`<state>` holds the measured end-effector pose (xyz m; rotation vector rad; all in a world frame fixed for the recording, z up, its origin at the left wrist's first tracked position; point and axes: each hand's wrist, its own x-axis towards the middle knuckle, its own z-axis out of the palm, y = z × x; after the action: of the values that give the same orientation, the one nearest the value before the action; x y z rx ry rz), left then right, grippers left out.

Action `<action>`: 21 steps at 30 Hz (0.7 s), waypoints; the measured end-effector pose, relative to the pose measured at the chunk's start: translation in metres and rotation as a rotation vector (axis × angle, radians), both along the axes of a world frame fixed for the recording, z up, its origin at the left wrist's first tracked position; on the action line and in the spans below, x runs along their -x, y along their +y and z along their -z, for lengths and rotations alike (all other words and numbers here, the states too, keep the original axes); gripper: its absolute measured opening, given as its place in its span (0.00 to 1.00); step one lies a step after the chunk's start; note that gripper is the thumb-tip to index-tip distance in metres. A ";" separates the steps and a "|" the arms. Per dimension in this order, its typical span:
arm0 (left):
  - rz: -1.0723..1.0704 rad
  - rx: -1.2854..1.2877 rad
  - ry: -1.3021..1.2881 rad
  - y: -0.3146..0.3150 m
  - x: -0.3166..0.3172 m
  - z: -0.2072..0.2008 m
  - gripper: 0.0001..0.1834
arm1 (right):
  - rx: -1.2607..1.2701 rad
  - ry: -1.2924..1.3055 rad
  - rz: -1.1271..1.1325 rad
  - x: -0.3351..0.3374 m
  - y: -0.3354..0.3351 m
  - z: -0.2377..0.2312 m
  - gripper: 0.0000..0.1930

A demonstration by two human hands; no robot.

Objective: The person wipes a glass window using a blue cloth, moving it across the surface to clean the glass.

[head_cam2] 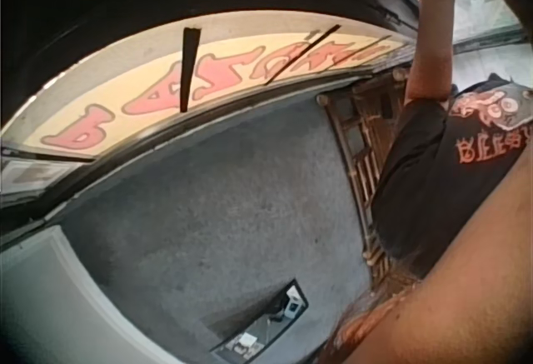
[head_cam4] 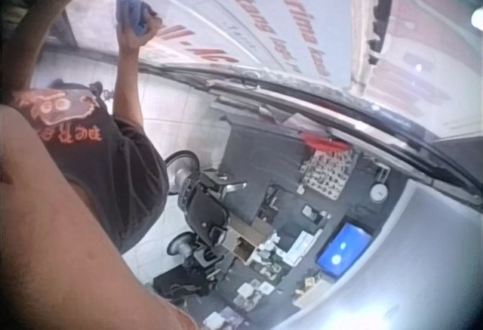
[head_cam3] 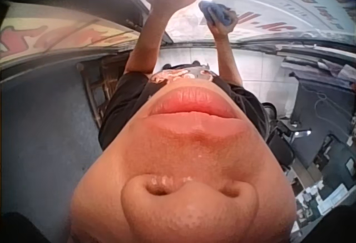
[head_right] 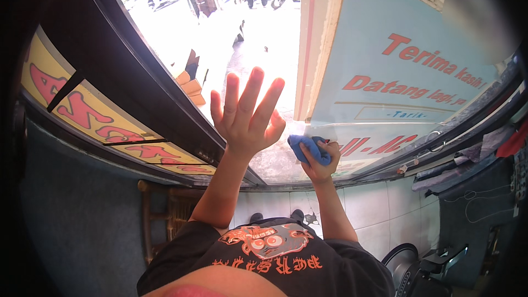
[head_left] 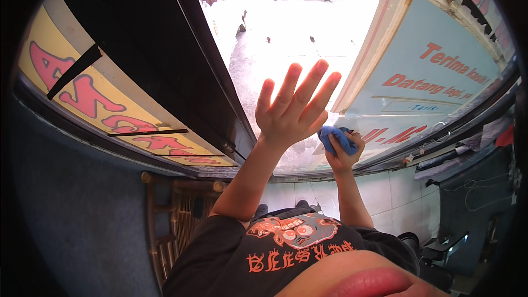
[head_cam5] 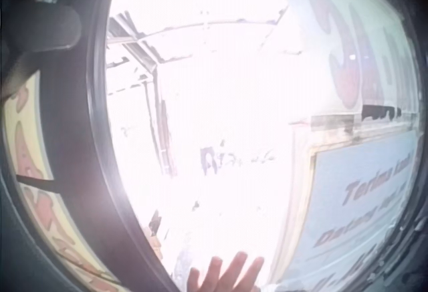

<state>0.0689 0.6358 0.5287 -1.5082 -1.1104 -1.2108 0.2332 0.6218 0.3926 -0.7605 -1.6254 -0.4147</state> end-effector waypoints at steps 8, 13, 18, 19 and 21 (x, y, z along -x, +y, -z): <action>-0.004 0.021 0.018 -0.001 0.001 0.001 0.27 | 0.129 -0.099 0.086 -0.022 -0.011 0.001 0.21; 0.001 0.015 0.037 0.000 0.003 0.001 0.27 | 0.126 -0.049 0.197 -0.038 -0.011 0.007 0.23; 0.010 0.026 0.042 0.000 0.002 0.001 0.27 | 0.136 0.006 0.349 -0.054 -0.016 -0.009 0.19; 0.012 0.026 0.043 0.000 0.002 0.001 0.27 | 0.135 0.069 0.360 -0.057 -0.017 -0.013 0.19; 0.007 0.029 0.046 -0.001 0.003 0.001 0.27 | 0.133 0.194 0.382 -0.063 -0.016 -0.023 0.18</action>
<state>0.0661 0.6346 0.5279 -1.5551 -1.0974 -1.1640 0.2962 0.6059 0.4154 -1.1827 -1.3353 -0.4900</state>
